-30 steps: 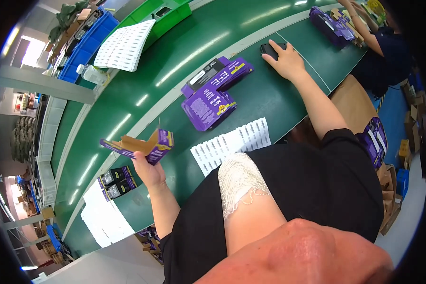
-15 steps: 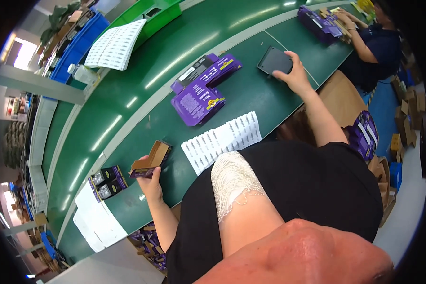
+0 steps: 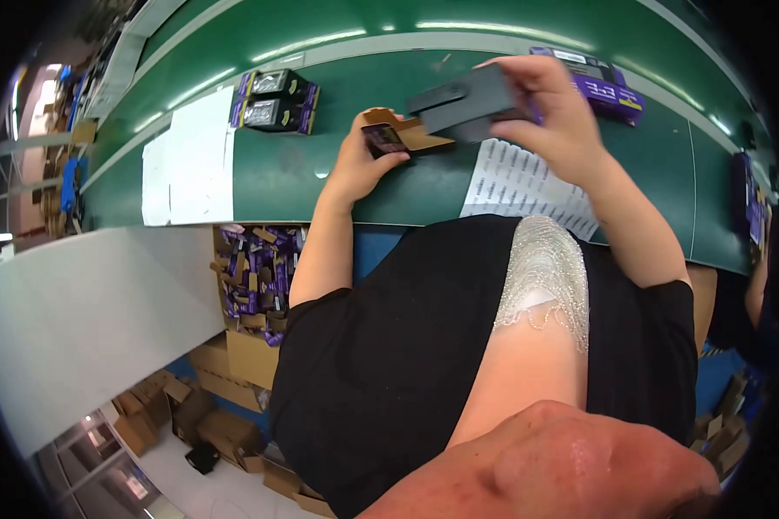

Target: Folding and preparing cardboard product boxes on an industrial assembly line.

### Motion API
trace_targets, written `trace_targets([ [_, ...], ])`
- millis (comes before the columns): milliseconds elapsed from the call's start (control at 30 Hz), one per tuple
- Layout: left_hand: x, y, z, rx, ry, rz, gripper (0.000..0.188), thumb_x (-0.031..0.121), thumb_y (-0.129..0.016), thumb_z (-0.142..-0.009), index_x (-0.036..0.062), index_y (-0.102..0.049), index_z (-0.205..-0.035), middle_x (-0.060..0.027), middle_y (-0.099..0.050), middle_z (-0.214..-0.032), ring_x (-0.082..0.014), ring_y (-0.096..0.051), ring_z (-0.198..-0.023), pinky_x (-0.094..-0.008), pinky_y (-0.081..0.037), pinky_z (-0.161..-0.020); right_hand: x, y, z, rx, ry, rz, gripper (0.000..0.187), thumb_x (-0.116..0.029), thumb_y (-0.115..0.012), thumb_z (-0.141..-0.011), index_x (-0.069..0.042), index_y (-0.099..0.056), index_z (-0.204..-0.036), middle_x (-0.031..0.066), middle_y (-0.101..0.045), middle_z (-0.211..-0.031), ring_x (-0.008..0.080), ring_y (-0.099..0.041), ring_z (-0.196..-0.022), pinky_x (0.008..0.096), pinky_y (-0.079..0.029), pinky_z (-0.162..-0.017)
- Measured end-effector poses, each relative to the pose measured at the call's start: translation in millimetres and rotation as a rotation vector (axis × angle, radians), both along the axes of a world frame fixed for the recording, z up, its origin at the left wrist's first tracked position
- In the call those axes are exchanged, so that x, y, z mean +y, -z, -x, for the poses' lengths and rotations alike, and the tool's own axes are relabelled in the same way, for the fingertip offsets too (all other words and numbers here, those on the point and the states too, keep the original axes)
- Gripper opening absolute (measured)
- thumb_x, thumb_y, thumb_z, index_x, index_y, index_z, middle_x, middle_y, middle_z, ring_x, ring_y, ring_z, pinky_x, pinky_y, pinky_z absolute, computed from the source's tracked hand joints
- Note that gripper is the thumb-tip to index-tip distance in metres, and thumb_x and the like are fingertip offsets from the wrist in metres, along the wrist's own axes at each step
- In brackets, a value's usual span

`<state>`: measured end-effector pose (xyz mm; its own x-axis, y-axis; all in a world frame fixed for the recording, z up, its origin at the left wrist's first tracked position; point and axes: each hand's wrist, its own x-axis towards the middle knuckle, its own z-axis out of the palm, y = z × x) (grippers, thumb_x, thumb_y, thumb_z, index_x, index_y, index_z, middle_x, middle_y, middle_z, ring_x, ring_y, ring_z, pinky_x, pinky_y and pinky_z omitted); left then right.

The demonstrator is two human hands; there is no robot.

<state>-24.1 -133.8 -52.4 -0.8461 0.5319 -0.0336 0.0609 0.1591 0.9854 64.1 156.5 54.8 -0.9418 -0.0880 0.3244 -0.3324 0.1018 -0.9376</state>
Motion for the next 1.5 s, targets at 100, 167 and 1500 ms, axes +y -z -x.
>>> trace_targets([
  [100,-4,0,-2,0.061,0.034,0.127,0.065,-0.01,-0.072,-0.073,0.0045,-0.048,-0.131,-0.0107,-0.064,-0.118,-0.0182,-0.063,-0.095,-0.0273,-0.051,-0.083,-30,22,26,0.026,-0.071,-0.025,0.058,0.012,-0.068,-0.077,-0.005,-0.05,-0.129,0.0093,-0.061,-0.121,0.0154,-0.061,-0.107,0.0258,-0.049,-0.091],
  [167,-4,-2,-4,0.045,0.052,0.101,0.065,-0.01,-0.072,-0.073,0.0044,-0.048,-0.132,-0.0107,-0.065,-0.114,-0.0191,-0.063,-0.095,-0.0288,-0.05,-0.086,-33,36,32,-0.056,-0.096,-0.049,0.056,0.01,-0.069,-0.077,-0.005,-0.051,-0.127,0.0098,-0.061,-0.122,0.0177,-0.061,-0.109,0.0274,-0.049,-0.091],
  [1500,15,2,-37,0.598,-0.085,-0.002,0.109,0.001,-0.083,-0.069,0.0077,-0.014,-0.154,-0.0215,-0.057,-0.125,-0.0314,-0.062,-0.109,-0.0378,-0.05,-0.091,-82,23,56,-0.029,-0.103,-0.491,0.01,-0.02,-0.071,-0.085,-0.009,-0.072,-0.085,0.0035,-0.068,-0.085,0.0192,-0.061,-0.071,0.0306,-0.05,-0.067],
])
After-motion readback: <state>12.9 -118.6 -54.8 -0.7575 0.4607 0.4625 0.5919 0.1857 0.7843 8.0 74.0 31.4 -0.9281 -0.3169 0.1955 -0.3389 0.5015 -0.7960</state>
